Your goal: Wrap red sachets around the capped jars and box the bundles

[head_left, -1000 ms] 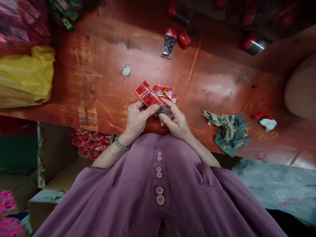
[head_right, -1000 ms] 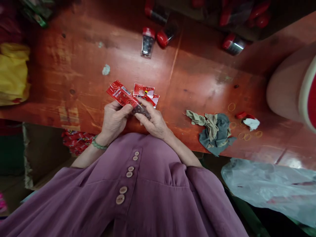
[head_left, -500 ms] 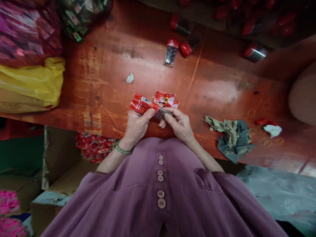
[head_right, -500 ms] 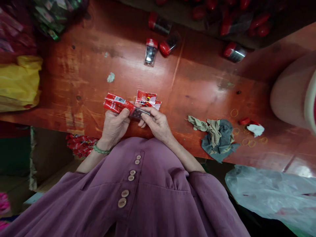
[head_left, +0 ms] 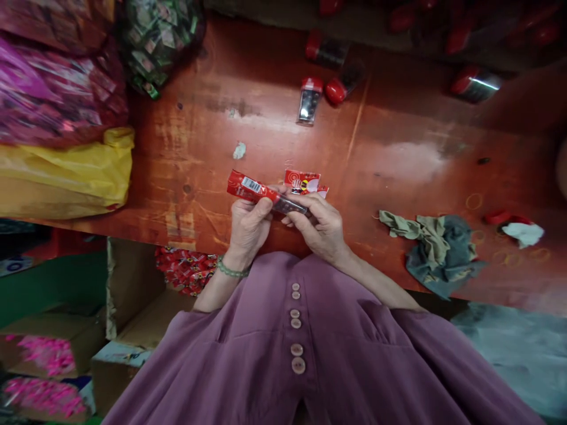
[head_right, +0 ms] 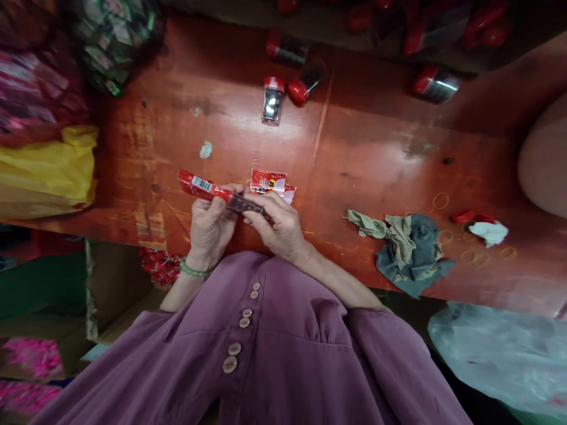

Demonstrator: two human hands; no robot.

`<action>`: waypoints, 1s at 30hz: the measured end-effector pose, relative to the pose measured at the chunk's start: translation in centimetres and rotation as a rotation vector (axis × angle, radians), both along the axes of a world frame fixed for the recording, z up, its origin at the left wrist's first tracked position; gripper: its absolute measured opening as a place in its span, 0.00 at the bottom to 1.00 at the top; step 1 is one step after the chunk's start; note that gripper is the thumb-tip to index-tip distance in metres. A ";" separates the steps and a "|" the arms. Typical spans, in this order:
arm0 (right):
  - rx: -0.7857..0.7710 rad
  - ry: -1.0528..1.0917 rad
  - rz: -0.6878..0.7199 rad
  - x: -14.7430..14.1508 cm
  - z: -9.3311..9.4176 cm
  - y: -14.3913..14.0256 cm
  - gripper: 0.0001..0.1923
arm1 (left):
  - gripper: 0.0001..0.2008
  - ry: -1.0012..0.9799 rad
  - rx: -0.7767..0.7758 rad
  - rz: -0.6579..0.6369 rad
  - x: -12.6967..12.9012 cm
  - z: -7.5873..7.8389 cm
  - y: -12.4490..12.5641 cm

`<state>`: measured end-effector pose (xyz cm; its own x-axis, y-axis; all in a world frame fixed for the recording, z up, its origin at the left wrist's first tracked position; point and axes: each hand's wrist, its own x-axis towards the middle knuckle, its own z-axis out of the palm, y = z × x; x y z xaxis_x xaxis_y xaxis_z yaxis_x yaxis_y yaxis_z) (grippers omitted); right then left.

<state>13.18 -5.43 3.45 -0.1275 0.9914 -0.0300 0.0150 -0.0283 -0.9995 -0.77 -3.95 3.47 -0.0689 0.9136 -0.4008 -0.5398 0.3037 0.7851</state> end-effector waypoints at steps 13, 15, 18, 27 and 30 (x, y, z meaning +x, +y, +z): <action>-0.126 0.089 -0.005 -0.8 -0.8 0.4 0.14 | 0.18 0.012 -0.094 -0.083 0.3 0.7 0.6; -0.211 0.209 0.029 -1.0 -1.0 0.6 0.15 | 0.20 0.010 -0.117 -0.086 0.1 0.7 0.8; -0.268 0.253 0.017 -1.4 -0.9 0.8 0.16 | 0.20 -0.003 -0.093 -0.021 0.1 0.6 0.7; -0.192 0.252 -0.050 -1.6 0.0 0.9 0.15 | 0.17 -0.047 -0.122 0.012 0.9 0.7 -1.0; -0.225 0.271 -0.013 -1.6 0.1 1.1 0.18 | 0.18 -0.105 -0.130 -0.023 0.6 1.2 -1.1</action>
<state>11.55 -4.32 3.54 -0.1483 0.9654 -0.2146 -0.2520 -0.2467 -0.9357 -0.15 -5.03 4.66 -0.0002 0.8544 -0.5196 -0.6090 0.4120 0.6777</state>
